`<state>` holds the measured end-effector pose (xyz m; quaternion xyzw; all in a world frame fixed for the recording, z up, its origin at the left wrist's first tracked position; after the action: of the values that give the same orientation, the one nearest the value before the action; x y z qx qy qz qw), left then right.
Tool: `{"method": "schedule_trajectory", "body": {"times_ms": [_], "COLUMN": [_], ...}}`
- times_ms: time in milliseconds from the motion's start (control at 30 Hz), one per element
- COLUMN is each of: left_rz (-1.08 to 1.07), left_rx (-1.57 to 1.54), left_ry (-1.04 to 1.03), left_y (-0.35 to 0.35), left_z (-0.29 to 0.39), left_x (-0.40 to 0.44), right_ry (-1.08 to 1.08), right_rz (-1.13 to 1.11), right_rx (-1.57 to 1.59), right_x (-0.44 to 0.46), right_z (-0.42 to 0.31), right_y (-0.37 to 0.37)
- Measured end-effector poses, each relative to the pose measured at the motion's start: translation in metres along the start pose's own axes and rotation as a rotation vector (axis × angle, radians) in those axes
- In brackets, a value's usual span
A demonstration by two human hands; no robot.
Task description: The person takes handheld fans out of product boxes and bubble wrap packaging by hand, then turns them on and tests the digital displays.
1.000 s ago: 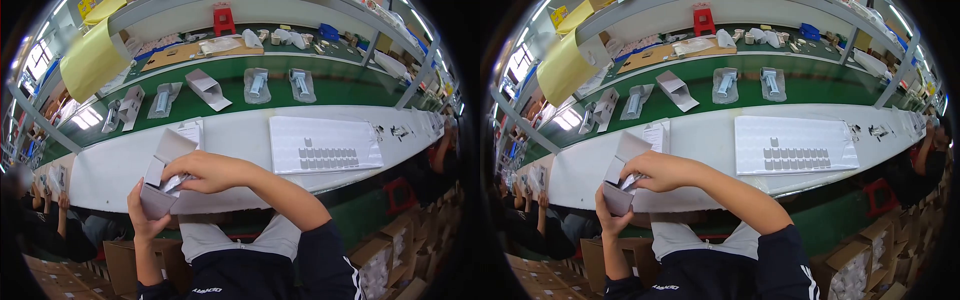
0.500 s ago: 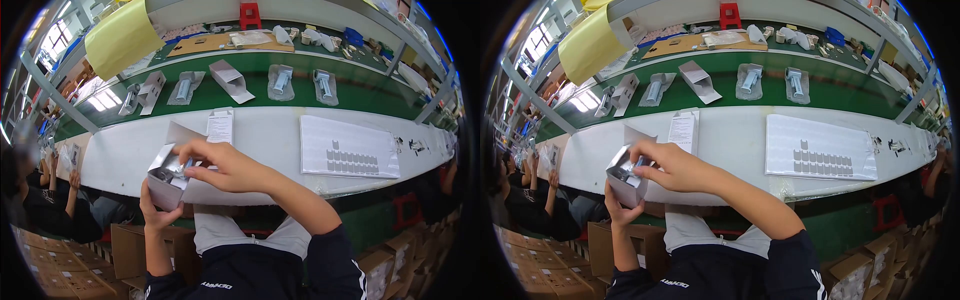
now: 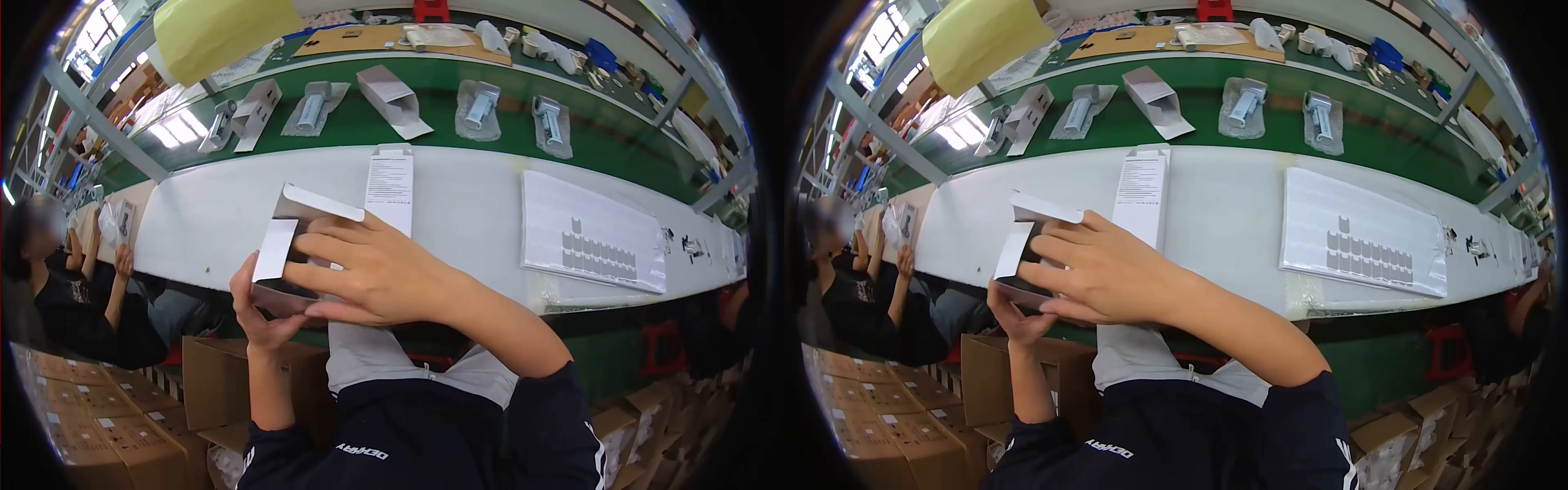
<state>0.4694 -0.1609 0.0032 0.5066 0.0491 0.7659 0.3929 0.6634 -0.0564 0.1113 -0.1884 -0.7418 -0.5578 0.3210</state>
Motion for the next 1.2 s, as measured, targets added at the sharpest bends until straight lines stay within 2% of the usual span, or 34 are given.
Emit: {"method": "schedule_trajectory", "body": {"times_ms": [33,133,167,233,333,367,467,567,633,700,733,800,867,967,1067,1100,1167,1200], "left_rz": [0.059,0.072,0.097,0.159,0.213,0.220,0.202,0.145,0.170,0.189,0.204,0.189,0.127,0.007,-0.040,-0.074,-0.217,-0.166], "left_rx": [-0.130,0.011,-0.020,-0.070,0.020,0.073,-0.030,-0.119,-0.157,-0.245,-0.275,-0.340,-0.399,-0.442,-0.293,-0.172,-0.489,-0.323], "left_ry": [-0.013,0.098,0.117,0.161,0.180,0.174,0.224,0.284,0.326,0.361,0.349,0.324,0.329,0.306,0.228,0.199,0.333,0.212], "left_y": [-0.003,-0.001,-0.004,-0.014,-0.024,-0.031,-0.053,-0.065,-0.066,-0.075,-0.080,-0.093,-0.111,-0.144,-0.184,-0.203,-0.252,-0.275], "left_z": [-0.015,-0.023,-0.025,-0.027,-0.016,-0.010,-0.001,-0.003,0.001,0.001,0.003,0.010,0.021,0.042,0.067,0.072,0.092,0.095], "left_x": [-0.013,-0.015,-0.016,-0.024,-0.024,-0.024,-0.021,-0.027,-0.031,-0.031,-0.030,-0.022,-0.011,0.024,0.082,0.104,0.153,0.172], "right_ry": [-0.015,0.014,-0.102,-0.470,-0.887,-1.043,-1.182,-0.943,-0.660,-0.558,-0.523,-0.367,-0.199,-0.315,-0.415,-0.500,-0.681,-0.785], "right_rz": [-0.042,0.129,0.255,0.435,0.107,-0.137,-0.024,0.310,0.449,0.613,0.688,0.713,0.634,0.607,0.717,0.715,0.717,0.722], "right_rx": [-0.005,0.126,0.140,-0.122,-0.461,-0.428,-0.057,-0.081,-0.254,-0.380,-0.329,-0.353,-0.541,-0.459,-0.520,-0.529,-0.543,-0.547], "right_x": [-0.003,-0.017,-0.032,-0.070,-0.099,-0.106,-0.117,-0.131,-0.139,-0.169,-0.195,-0.205,-0.205,-0.218,-0.264,-0.271,-0.288,-0.306], "right_z": [-0.001,0.012,0.027,0.067,0.102,0.113,0.114,0.100,0.063,0.027,0.023,0.007,-0.010,-0.005,0.009,0.025,0.067,0.093], "right_y": [0.002,0.023,0.026,0.029,-0.007,-0.022,-0.016,0.001,0.031,0.042,0.034,0.047,0.066,0.102,0.139,0.165,0.219,0.237]}}
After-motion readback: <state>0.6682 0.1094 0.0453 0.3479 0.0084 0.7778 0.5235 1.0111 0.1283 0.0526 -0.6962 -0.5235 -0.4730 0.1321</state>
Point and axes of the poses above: each hand's wrist, its own x-axis towards the middle knuckle, its own y-axis out of the back of the hand, z = x × y, the point moved 7 cm from there along x, towards the middle knuckle, and after that the axes turned 9 degrees about y, right-handed, at the moved point
